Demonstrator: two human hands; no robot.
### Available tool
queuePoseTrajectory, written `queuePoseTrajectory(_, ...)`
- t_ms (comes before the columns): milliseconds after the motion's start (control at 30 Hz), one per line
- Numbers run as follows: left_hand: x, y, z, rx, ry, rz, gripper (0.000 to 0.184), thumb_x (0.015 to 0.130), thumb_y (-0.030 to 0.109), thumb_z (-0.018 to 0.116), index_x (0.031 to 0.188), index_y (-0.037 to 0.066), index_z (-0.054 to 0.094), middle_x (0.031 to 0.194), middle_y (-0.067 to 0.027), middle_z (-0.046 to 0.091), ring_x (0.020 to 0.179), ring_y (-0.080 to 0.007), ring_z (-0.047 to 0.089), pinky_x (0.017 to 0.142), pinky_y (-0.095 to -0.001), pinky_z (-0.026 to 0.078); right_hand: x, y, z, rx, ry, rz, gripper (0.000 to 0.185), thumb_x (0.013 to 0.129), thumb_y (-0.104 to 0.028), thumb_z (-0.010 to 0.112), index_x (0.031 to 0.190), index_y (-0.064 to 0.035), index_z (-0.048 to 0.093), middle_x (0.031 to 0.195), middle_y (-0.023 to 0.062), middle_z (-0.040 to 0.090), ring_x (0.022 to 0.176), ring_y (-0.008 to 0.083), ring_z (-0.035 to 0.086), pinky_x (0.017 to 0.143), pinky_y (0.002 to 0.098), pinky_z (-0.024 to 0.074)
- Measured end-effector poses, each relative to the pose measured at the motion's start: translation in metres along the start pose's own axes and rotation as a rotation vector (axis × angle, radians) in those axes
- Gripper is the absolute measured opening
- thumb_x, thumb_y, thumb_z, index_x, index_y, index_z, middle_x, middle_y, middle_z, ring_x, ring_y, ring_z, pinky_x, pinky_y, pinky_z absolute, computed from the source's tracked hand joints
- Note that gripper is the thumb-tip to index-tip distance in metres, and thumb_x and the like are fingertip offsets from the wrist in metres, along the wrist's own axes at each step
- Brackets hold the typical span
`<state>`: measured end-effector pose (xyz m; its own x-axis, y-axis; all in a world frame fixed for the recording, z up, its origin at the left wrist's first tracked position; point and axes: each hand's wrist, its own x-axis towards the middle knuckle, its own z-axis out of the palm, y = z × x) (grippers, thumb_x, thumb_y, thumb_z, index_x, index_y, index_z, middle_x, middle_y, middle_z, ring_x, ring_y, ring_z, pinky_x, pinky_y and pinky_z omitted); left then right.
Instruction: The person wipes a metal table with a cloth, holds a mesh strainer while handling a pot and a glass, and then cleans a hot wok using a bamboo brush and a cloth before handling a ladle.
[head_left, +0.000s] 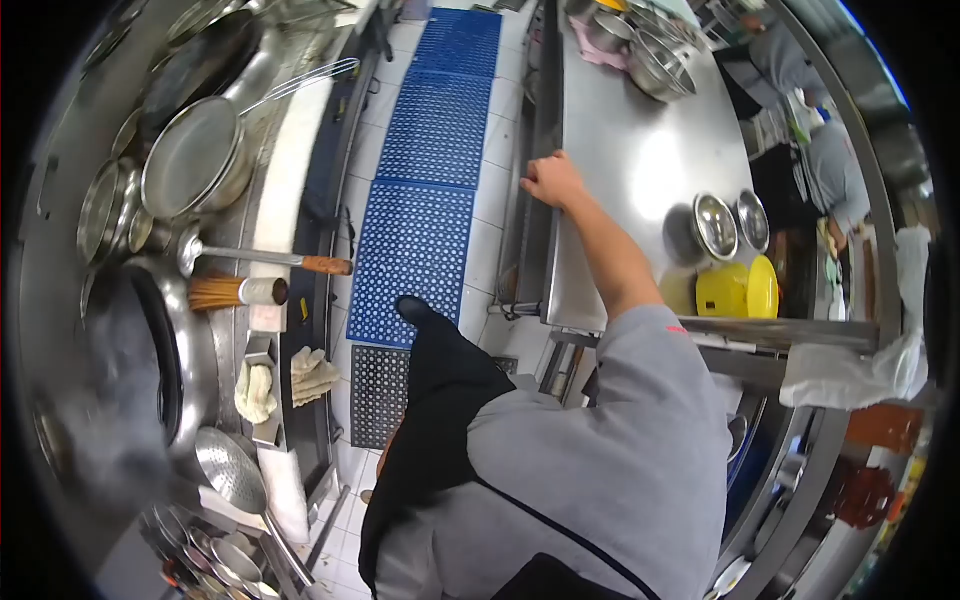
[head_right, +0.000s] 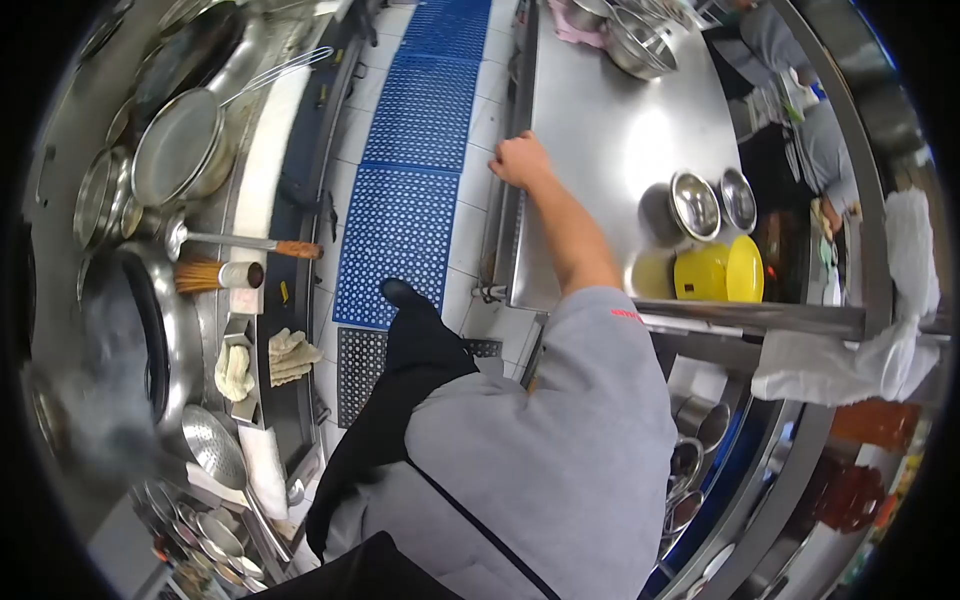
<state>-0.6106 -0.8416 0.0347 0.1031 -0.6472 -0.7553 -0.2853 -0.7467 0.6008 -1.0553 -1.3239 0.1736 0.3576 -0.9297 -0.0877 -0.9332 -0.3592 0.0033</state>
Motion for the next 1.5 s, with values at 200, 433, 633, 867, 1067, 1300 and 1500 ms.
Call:
queuePoseTrajectory(200,-0.030,-0.024,-0.033,0.418,-0.068,-0.085,0.040,0.093,0.040,0.060,0.100,0.003,0.071,0.100,-0.0233,0.069,0.094,-0.0339,0.068,0.083,-0.0449,0.051,-0.002,0.000,-0.001,0.048,-0.016,0.042,0.033,0.085,-0.041,0.063,0.082,-0.0098,0.074,0.081,0.0133,0.073,0.082,0.0302,0.069,0.097,0.0409,0.0432)
queuePoseTrajectory(433,-0.021,0.075,-0.043,0.675,-0.085,0.164,0.044,0.090,0.044,0.060,0.088,0.002,0.073,0.091,-0.0286,0.067,0.090,-0.0414,0.068,0.078,-0.0506,0.052,0.001,0.000,0.003,0.114,0.056,0.001,0.029,0.084,-0.037,0.067,0.081,-0.0081,0.069,0.080,0.0141,0.071,0.082,0.0330,0.067,0.100,0.0472,0.0414)
queuePoseTrajectory(633,0.030,0.264,-0.055,0.537,0.265,0.898,0.021,0.088,0.021,0.063,0.096,0.001,0.067,0.102,-0.0206,0.063,0.099,-0.0394,0.061,0.082,-0.0460,0.050,-0.001,-0.005,-0.009,0.122,0.057,0.000,0.032,0.085,-0.037,0.071,0.076,-0.0071,0.066,0.075,0.0124,0.069,0.079,0.0313,0.066,0.095,0.0444,0.0429)
queuePoseTrajectory(867,0.136,0.366,-0.092,1.300,0.319,0.770,0.042,0.090,0.030,0.064,0.126,0.009,0.062,0.104,-0.0158,0.069,0.104,-0.0305,0.065,0.108,-0.0510,0.037,0.000,-0.008,-0.012,0.180,0.101,0.006,0.029,0.084,-0.034,0.071,0.075,-0.0072,0.064,0.076,0.0120,0.068,0.081,0.0298,0.066,0.095,0.0446,0.0436)
queuePoseTrajectory(1067,0.120,0.332,-0.136,1.552,-0.122,0.467,0.022,0.084,0.016,0.059,0.104,0.012,0.067,0.089,-0.0130,0.072,0.090,-0.0312,0.070,0.089,-0.0486,0.044,-0.002,-0.004,-0.012,0.260,0.161,0.007,0.024,0.085,-0.030,0.070,0.075,-0.0081,0.064,0.074,0.0093,0.066,0.081,0.0269,0.065,0.097,0.0421,0.0435)
queuePoseTrajectory(1300,0.117,0.326,-0.154,1.398,-0.306,0.120,0.026,0.086,0.023,0.064,0.107,0.009,0.068,0.100,-0.0164,0.071,0.101,-0.0354,0.067,0.091,-0.0509,0.049,-0.002,-0.002,-0.019,0.294,0.162,0.026,0.023,0.087,-0.027,0.069,0.074,-0.0084,0.064,0.072,0.0083,0.063,0.079,0.0256,0.064,0.097,0.0410,0.0437)
queuePoseTrajectory(1500,0.180,0.374,-0.099,1.123,-0.306,0.320,0.032,0.089,0.027,0.063,0.113,0.006,0.066,0.108,-0.0186,0.068,0.106,-0.0379,0.064,0.092,-0.0476,0.050,0.004,-0.004,-0.013,0.290,0.173,0.041,0.022,0.086,-0.025,0.070,0.073,-0.0081,0.063,0.071,0.0091,0.062,0.076,0.0267,0.063,0.096,0.0415,0.0440)
